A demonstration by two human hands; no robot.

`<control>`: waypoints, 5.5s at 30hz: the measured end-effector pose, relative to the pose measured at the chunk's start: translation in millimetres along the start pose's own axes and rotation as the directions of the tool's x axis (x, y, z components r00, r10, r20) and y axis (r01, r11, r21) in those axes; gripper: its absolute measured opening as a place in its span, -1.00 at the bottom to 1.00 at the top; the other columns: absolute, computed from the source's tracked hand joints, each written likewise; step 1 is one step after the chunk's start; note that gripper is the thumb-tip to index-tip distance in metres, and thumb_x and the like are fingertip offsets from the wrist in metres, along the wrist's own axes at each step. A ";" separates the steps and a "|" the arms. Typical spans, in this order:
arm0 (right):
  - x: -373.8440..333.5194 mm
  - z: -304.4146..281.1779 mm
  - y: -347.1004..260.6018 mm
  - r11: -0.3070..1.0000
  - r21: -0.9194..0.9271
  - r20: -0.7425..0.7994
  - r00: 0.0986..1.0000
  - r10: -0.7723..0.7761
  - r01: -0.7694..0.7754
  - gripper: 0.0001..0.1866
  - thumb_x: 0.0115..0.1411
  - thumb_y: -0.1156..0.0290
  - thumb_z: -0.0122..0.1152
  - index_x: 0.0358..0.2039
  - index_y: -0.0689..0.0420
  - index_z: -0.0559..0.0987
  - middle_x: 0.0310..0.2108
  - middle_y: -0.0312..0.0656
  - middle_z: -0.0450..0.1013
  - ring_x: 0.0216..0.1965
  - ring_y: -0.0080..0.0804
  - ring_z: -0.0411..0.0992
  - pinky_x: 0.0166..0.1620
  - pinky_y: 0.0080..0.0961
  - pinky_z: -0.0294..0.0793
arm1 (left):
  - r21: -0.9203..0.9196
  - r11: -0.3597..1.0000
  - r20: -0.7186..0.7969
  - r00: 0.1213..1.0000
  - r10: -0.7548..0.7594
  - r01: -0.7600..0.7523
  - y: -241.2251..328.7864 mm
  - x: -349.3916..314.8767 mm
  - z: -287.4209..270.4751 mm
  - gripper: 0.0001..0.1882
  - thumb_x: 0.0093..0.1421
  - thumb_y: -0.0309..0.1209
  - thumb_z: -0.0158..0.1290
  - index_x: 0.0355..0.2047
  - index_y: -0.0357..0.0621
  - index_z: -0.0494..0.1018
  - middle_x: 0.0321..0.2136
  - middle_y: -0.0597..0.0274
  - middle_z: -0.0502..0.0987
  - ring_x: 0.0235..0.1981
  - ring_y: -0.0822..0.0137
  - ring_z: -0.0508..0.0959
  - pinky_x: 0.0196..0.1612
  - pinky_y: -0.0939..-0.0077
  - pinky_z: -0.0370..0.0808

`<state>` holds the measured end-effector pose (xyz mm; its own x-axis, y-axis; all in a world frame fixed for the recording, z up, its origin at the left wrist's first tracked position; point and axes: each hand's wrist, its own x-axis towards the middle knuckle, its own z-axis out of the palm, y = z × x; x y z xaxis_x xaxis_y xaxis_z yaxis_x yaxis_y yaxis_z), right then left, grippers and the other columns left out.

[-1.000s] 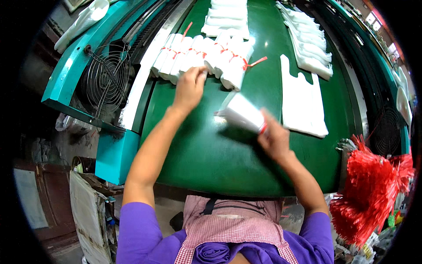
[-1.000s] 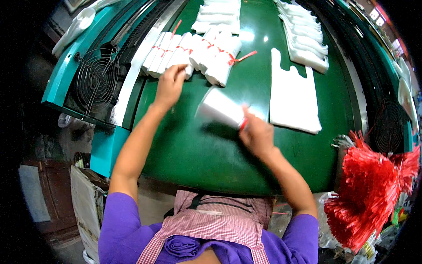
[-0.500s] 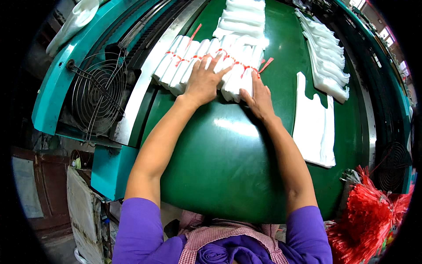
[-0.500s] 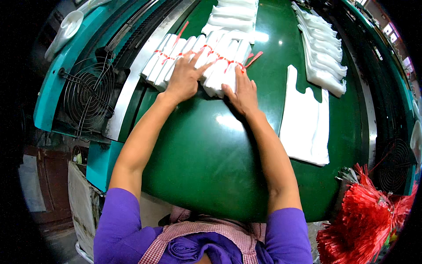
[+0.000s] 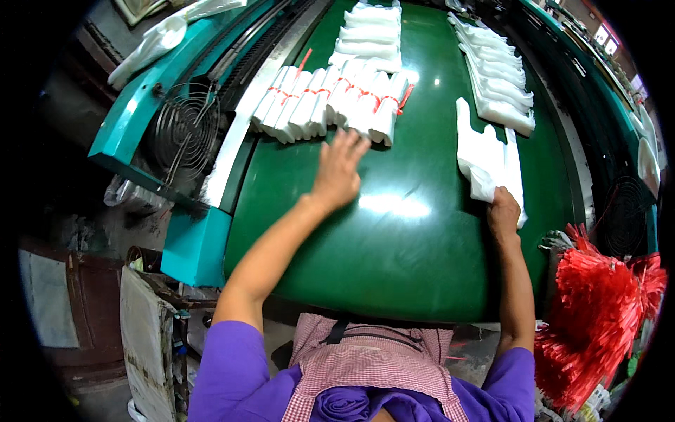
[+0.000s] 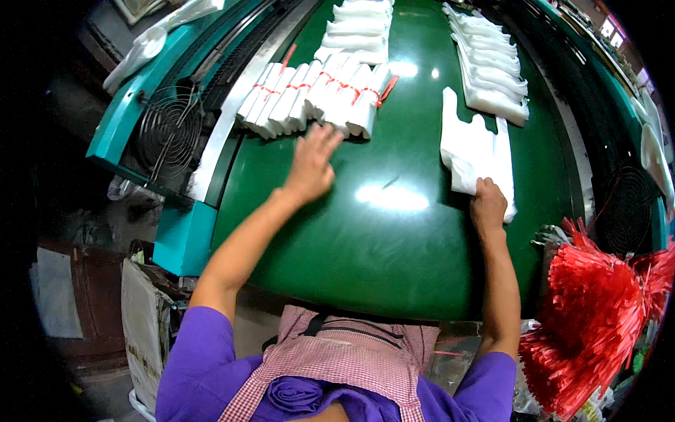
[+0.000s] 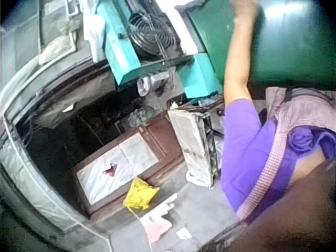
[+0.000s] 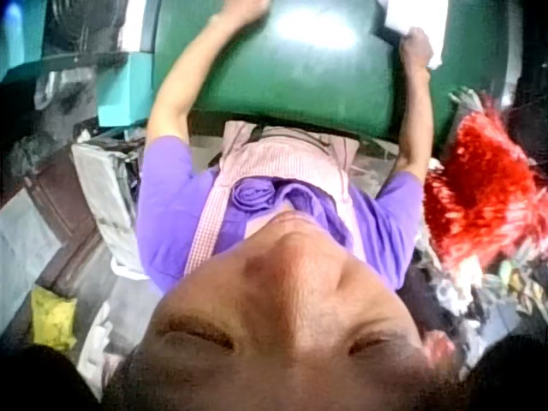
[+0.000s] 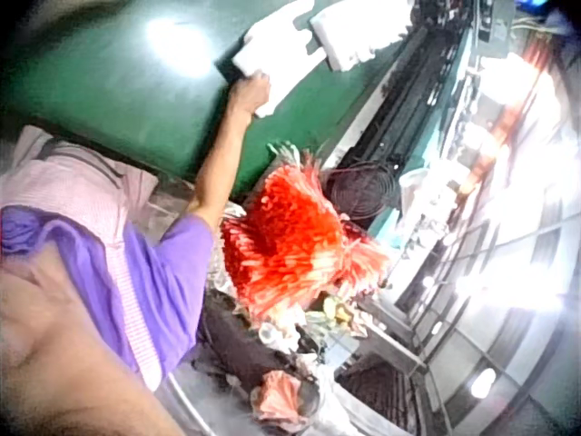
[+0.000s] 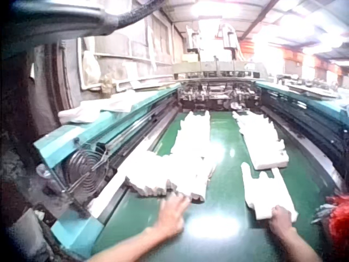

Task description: The person folds white gloves on a green table, places them into clear plastic bags, and ties the bags with red plastic strips. The person repeatedly performs this sequence, stacking the finished bundles and occasionally placing them into a larger yellow sack.

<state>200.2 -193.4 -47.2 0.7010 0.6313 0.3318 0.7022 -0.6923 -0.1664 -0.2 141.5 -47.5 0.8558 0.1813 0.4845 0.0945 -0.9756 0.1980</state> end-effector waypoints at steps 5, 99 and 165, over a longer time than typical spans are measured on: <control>-41.0 -39.8 -56.7 0.479 0.834 0.188 0.956 0.223 -0.276 -0.74 0.16 0.46 0.09 -0.13 0.24 0.53 -0.32 -0.18 0.52 -0.32 -0.39 0.49 -0.25 -0.40 0.45 | -0.449 0.893 0.297 0.937 0.184 -0.033 89.9 -72.1 -6.2 0.00 -0.02 -0.03 0.20 0.32 -0.06 -0.08 0.31 -0.03 -0.04 0.34 -0.05 -0.08 0.33 -0.05 -0.12; -144.7 -69.9 -162.0 0.812 0.554 0.394 0.801 -0.452 0.186 -0.28 0.11 0.16 0.18 0.16 0.38 0.24 0.23 0.25 0.09 0.30 0.03 0.04 0.30 -0.10 -0.01 | -0.345 0.910 0.562 0.726 0.397 -0.230 121.2 -111.0 -87.0 -0.60 -0.03 -0.45 0.14 -0.12 -0.13 0.41 0.17 0.01 0.27 0.19 -0.14 0.23 0.15 -0.21 0.16; -168.1 -65.0 -180.8 0.635 0.772 0.433 0.722 -0.540 0.012 -0.82 -0.01 0.46 0.04 -0.52 0.35 0.50 -0.33 0.09 0.45 -0.24 0.01 0.42 -0.14 -0.20 0.40 | -0.798 -0.034 0.596 0.796 0.109 0.602 78.8 -80.8 -103.2 -0.63 0.07 -0.42 0.13 -0.14 -0.37 0.42 -0.26 0.17 0.55 -0.28 0.41 0.53 -0.19 0.52 0.48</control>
<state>-52.7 -197.0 -12.6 0.1809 0.9808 -0.0722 0.5510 -0.1619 -0.8186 -114.4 62.7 16.9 0.9943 -0.0363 -0.1005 0.1063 0.2414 0.9646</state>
